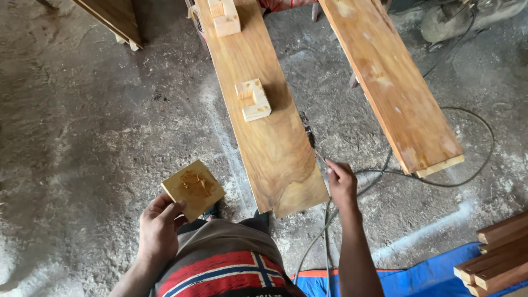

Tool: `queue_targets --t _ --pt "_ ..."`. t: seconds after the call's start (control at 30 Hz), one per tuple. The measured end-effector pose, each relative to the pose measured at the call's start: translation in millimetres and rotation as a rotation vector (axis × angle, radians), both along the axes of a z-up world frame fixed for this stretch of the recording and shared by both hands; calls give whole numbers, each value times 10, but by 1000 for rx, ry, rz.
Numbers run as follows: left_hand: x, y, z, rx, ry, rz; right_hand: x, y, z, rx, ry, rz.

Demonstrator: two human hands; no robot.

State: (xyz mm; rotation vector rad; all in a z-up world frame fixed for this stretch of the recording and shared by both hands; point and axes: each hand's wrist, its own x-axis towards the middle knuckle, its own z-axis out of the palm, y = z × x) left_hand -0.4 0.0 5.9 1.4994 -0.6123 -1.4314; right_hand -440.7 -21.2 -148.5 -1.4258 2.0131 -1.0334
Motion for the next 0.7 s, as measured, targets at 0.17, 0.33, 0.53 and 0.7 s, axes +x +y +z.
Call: queue_targets --t 0.17,0.33,0.53,0.7 --pt "65 115 -71 -5 -25 36 -204 -327 -322 -94 -96 195" --pt "-33 145 118 56 -81 116 -396 -366 -740 -77 -163 242" --pt "-116 55 65 50 -29 115 -663 -221 -727 -108 157 299" --pt "-423 -233 179 -12 -31 -11 -466 -456 -84 -87 256 305"
